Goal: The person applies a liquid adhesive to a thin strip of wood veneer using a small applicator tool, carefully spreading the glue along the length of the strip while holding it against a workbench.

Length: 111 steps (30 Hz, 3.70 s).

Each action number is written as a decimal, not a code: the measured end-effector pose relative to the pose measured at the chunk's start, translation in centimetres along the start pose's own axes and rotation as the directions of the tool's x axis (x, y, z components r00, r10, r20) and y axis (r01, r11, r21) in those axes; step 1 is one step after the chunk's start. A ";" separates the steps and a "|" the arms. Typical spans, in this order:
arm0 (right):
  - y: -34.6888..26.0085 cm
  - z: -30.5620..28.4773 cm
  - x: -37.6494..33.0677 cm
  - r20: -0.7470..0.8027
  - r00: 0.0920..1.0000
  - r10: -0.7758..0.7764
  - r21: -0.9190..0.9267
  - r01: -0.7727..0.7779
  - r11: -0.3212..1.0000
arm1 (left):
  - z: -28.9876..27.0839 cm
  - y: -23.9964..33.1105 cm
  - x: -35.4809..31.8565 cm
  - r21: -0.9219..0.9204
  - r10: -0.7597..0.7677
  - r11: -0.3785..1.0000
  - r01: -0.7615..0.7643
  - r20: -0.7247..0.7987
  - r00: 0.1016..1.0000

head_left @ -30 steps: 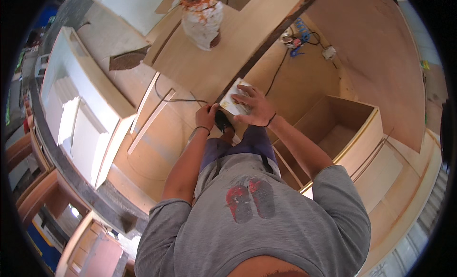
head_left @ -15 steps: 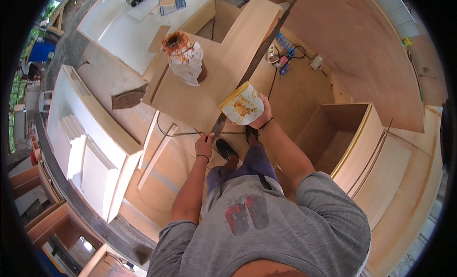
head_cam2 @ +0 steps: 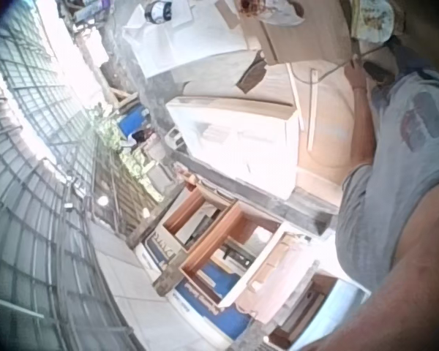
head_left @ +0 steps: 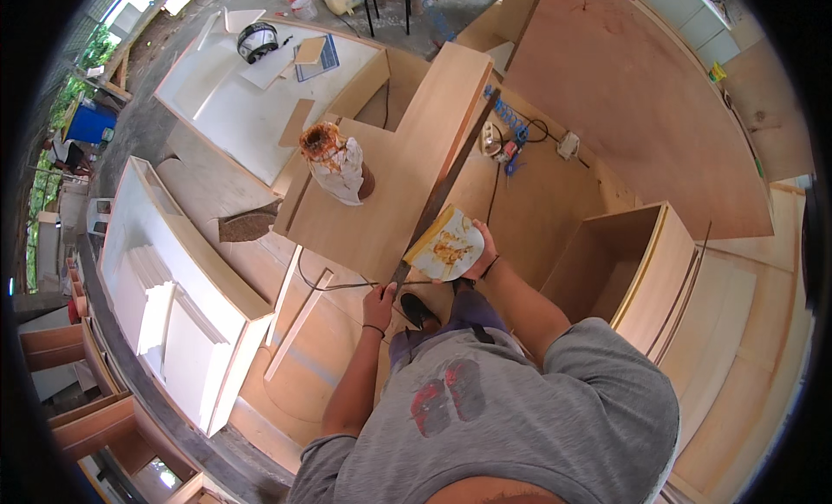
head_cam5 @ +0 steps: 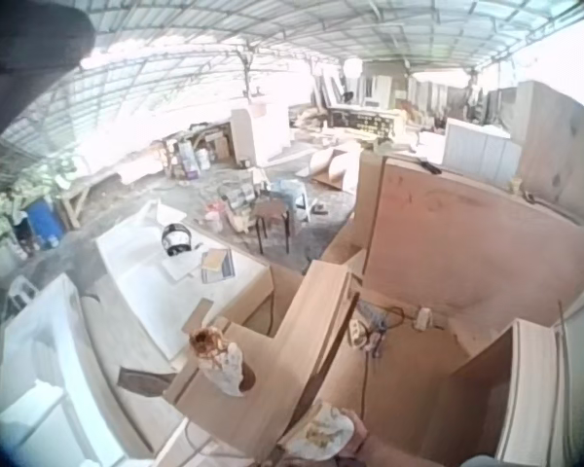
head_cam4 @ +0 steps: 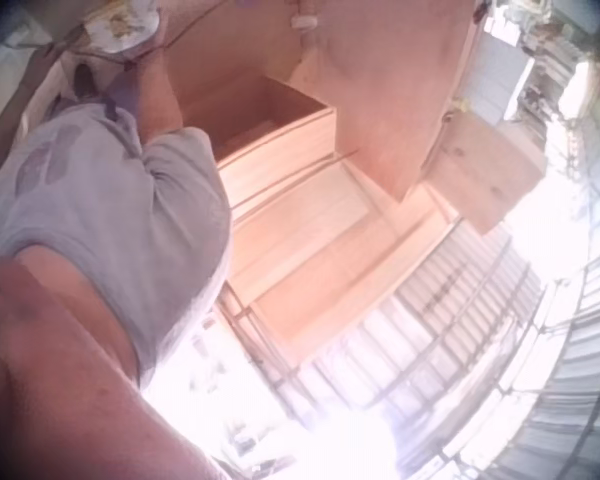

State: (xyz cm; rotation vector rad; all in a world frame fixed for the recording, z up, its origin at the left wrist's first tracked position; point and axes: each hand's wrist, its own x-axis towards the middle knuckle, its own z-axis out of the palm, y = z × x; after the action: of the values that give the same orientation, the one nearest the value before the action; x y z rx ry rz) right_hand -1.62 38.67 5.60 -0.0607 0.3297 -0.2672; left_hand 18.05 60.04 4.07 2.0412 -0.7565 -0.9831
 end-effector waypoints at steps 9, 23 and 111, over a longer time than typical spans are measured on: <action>-3.5 4.7 -0.2 0.198 0.964 -0.179 0.085 0.166 0.983 | -0.5 8.4 0.3 -0.058 0.117 0.991 -0.120 -0.057 0.992; -14.1 14.5 -1.9 0.409 0.850 -0.333 -0.181 0.433 0.883 | 0.8 14.0 1.0 -0.321 0.179 0.936 -0.147 0.072 0.981; -4.2 0.4 6.5 0.244 0.966 -0.082 -0.332 0.004 -0.943 | 8.6 2.1 5.9 0.557 0.320 0.831 -0.005 -0.470 0.823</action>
State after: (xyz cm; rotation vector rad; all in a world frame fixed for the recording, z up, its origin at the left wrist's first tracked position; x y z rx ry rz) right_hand 3.38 32.85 4.39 -2.8690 0.5065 0.0350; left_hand 13.73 51.34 -0.28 2.5007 -0.9373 -0.0261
